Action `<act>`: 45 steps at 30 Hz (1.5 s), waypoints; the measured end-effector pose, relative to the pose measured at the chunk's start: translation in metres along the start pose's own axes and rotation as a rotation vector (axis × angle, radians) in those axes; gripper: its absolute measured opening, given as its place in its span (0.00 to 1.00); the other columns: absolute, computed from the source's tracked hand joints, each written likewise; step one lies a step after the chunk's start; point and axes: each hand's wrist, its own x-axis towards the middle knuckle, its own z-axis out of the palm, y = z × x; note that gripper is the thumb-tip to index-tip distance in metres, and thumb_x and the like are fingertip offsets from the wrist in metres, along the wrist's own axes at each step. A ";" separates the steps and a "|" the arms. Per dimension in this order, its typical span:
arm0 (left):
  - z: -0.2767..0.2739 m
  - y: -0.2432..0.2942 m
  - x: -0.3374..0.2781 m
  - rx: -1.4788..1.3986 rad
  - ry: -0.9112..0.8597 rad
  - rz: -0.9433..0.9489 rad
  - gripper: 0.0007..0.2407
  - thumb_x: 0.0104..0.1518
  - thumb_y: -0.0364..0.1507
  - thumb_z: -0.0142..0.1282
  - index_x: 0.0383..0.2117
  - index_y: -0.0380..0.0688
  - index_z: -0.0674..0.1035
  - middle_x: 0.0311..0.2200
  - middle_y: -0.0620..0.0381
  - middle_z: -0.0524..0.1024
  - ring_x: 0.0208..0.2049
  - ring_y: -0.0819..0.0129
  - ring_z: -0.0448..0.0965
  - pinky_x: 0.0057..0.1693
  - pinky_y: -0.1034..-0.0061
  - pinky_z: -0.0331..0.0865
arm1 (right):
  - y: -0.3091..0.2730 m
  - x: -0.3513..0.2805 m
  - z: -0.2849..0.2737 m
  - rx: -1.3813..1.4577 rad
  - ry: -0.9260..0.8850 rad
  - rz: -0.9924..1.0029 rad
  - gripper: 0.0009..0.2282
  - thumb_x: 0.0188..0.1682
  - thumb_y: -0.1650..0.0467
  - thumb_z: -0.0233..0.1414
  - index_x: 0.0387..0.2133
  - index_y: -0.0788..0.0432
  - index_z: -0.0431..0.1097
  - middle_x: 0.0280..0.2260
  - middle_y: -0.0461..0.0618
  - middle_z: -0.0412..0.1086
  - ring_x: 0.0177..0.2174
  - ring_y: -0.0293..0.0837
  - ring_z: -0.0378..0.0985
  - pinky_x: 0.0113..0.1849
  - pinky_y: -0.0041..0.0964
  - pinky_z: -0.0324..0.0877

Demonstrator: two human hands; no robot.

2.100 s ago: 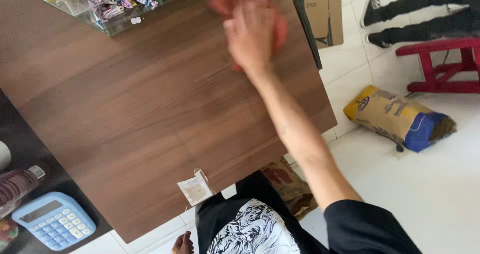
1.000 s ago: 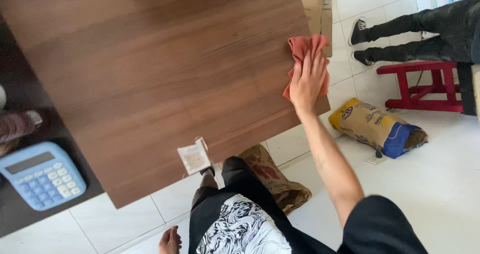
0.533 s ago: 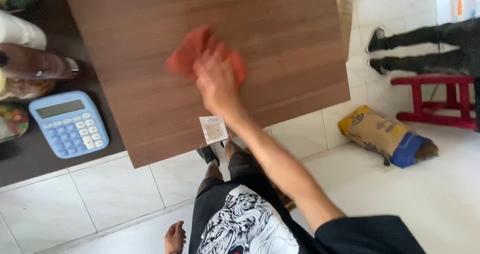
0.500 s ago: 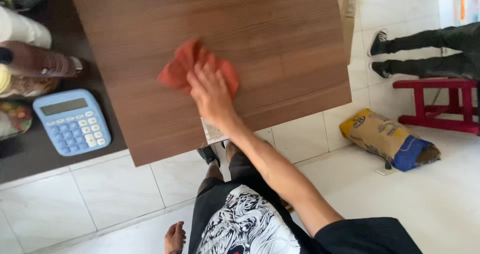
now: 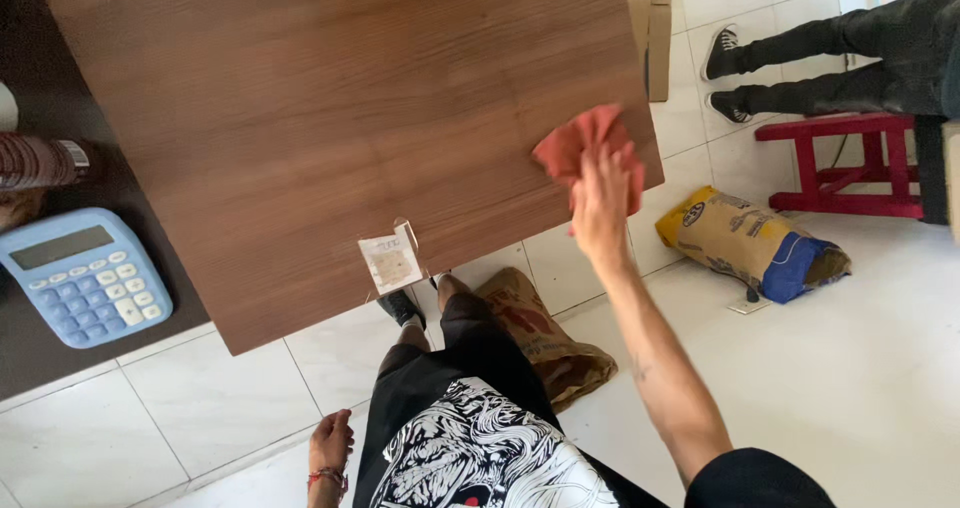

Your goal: The person wipes a wooden counter and a glass display case with a cloth after applying a liquid from a spray bottle. They clean multiple sections of the counter and the exterior of the candy display.

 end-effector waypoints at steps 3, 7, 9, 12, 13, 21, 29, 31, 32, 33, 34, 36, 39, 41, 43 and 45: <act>0.003 0.012 -0.007 0.018 -0.007 0.046 0.16 0.74 0.40 0.65 0.50 0.41 0.97 0.29 0.48 0.84 0.26 0.59 0.80 0.33 0.64 0.72 | 0.078 0.054 0.036 -0.045 -0.010 0.159 0.26 0.82 0.63 0.43 0.91 0.56 0.60 0.91 0.71 0.48 0.87 0.79 0.42 0.80 0.91 0.44; 0.006 0.016 -0.025 0.006 -0.036 0.017 0.18 0.80 0.40 0.58 0.55 0.40 0.96 0.32 0.49 0.83 0.31 0.60 0.80 0.37 0.64 0.73 | 0.027 0.069 0.028 -0.085 0.044 0.181 0.26 0.83 0.62 0.41 0.92 0.53 0.60 0.91 0.62 0.50 0.88 0.70 0.48 0.82 0.78 0.48; 0.004 0.007 -0.027 0.018 -0.055 0.000 0.17 0.76 0.38 0.61 0.56 0.40 0.96 0.32 0.48 0.83 0.30 0.59 0.80 0.36 0.64 0.72 | -0.061 0.060 -0.007 0.027 0.118 -0.158 0.25 0.60 0.86 0.43 0.72 0.71 0.71 0.47 0.73 0.73 0.35 0.70 0.69 0.36 0.69 0.57; -0.003 -0.007 -0.023 0.058 -0.057 0.017 0.18 0.79 0.40 0.60 0.55 0.41 0.96 0.31 0.48 0.84 0.30 0.59 0.80 0.38 0.63 0.75 | -0.119 0.002 0.034 0.040 0.038 -0.233 0.23 0.64 0.79 0.53 0.73 0.71 0.71 0.71 0.84 0.71 0.73 0.96 0.65 0.53 0.74 0.68; -0.006 -0.010 -0.022 0.059 -0.058 0.014 0.18 0.79 0.40 0.60 0.55 0.41 0.96 0.31 0.48 0.84 0.30 0.59 0.80 0.38 0.63 0.75 | -0.144 -0.018 0.052 0.040 0.035 -0.231 0.23 0.64 0.79 0.53 0.73 0.71 0.71 0.71 0.84 0.71 0.73 0.96 0.65 0.53 0.74 0.68; -0.027 0.003 -0.013 0.035 -0.035 -0.081 0.16 0.73 0.38 0.66 0.54 0.39 0.93 0.35 0.46 0.81 0.33 0.56 0.79 0.39 0.63 0.72 | -0.193 -0.093 0.093 0.062 -0.100 -0.271 0.26 0.80 0.62 0.54 0.89 0.50 0.64 0.90 0.56 0.59 0.87 0.61 0.63 0.86 0.66 0.59; -0.030 0.039 0.002 0.164 -0.034 0.058 0.16 0.75 0.41 0.67 0.51 0.39 0.92 0.33 0.48 0.84 0.31 0.58 0.82 0.36 0.62 0.75 | -0.039 -0.035 0.025 -0.035 0.049 0.121 0.31 0.74 0.69 0.64 0.87 0.65 0.62 0.87 0.73 0.58 0.85 0.82 0.52 0.80 0.92 0.44; -0.031 0.043 -0.001 0.175 -0.024 0.066 0.16 0.76 0.40 0.67 0.53 0.39 0.92 0.34 0.48 0.85 0.31 0.58 0.83 0.38 0.61 0.76 | -0.006 -0.013 0.033 -0.038 0.029 0.193 0.29 0.77 0.66 0.59 0.88 0.61 0.60 0.88 0.72 0.55 0.84 0.77 0.58 0.78 0.92 0.59; -0.032 0.044 -0.002 0.188 -0.041 0.066 0.17 0.75 0.40 0.65 0.54 0.38 0.93 0.34 0.47 0.85 0.32 0.57 0.83 0.38 0.61 0.76 | 0.010 -0.004 0.048 -0.063 0.052 0.255 0.28 0.80 0.61 0.47 0.91 0.55 0.58 0.90 0.66 0.52 0.86 0.74 0.53 0.79 0.89 0.55; -0.027 0.045 -0.003 0.195 -0.060 0.066 0.18 0.74 0.40 0.64 0.55 0.38 0.93 0.34 0.45 0.85 0.32 0.56 0.83 0.38 0.61 0.76 | 0.029 0.009 0.060 -0.091 0.075 0.311 0.28 0.83 0.56 0.36 0.93 0.50 0.56 0.92 0.61 0.48 0.88 0.71 0.48 0.80 0.86 0.52; -0.024 0.043 -0.004 0.185 -0.058 0.067 0.18 0.74 0.40 0.64 0.55 0.38 0.93 0.34 0.45 0.85 0.32 0.56 0.83 0.38 0.61 0.76 | 0.025 0.021 0.060 -0.090 0.076 0.301 0.28 0.83 0.56 0.36 0.93 0.50 0.56 0.92 0.61 0.48 0.88 0.71 0.48 0.80 0.86 0.52; -0.018 0.035 -0.007 0.056 -0.080 -0.013 0.14 0.75 0.35 0.67 0.54 0.36 0.92 0.33 0.45 0.84 0.29 0.57 0.78 0.35 0.65 0.67 | 0.015 0.050 0.065 -0.106 -0.021 0.398 0.30 0.82 0.56 0.38 0.96 0.45 0.50 0.94 0.59 0.40 0.90 0.68 0.38 0.83 0.85 0.38; -0.001 0.020 0.000 -0.093 -0.097 -0.134 0.11 0.77 0.30 0.63 0.56 0.40 0.93 0.32 0.46 0.82 0.27 0.61 0.76 0.34 0.69 0.64 | -0.010 0.098 0.060 -0.227 -0.029 0.076 0.33 0.75 0.59 0.60 0.91 0.50 0.59 0.90 0.65 0.50 0.85 0.80 0.53 0.75 0.94 0.56; 0.014 0.024 -0.008 -0.170 -0.063 -0.201 0.11 0.79 0.30 0.63 0.58 0.38 0.93 0.33 0.44 0.84 0.28 0.59 0.78 0.32 0.68 0.66 | -0.067 0.119 0.076 -0.231 -0.036 -0.068 0.31 0.74 0.57 0.58 0.89 0.50 0.62 0.89 0.63 0.54 0.84 0.79 0.55 0.76 0.94 0.53; 0.033 0.036 -0.014 -0.245 -0.027 -0.268 0.12 0.82 0.30 0.62 0.60 0.37 0.92 0.34 0.42 0.85 0.28 0.58 0.80 0.31 0.68 0.68 | -0.113 0.138 0.094 -0.230 -0.042 -0.209 0.31 0.73 0.55 0.57 0.87 0.50 0.66 0.88 0.60 0.59 0.83 0.79 0.57 0.77 0.94 0.51; 0.053 0.054 -0.018 -0.155 -0.020 -0.244 0.12 0.78 0.34 0.66 0.58 0.42 0.93 0.37 0.44 0.89 0.33 0.59 0.84 0.38 0.66 0.73 | -0.151 0.154 0.112 -0.092 -0.008 -0.397 0.27 0.74 0.60 0.60 0.87 0.39 0.70 0.88 0.52 0.63 0.85 0.65 0.62 0.81 0.82 0.55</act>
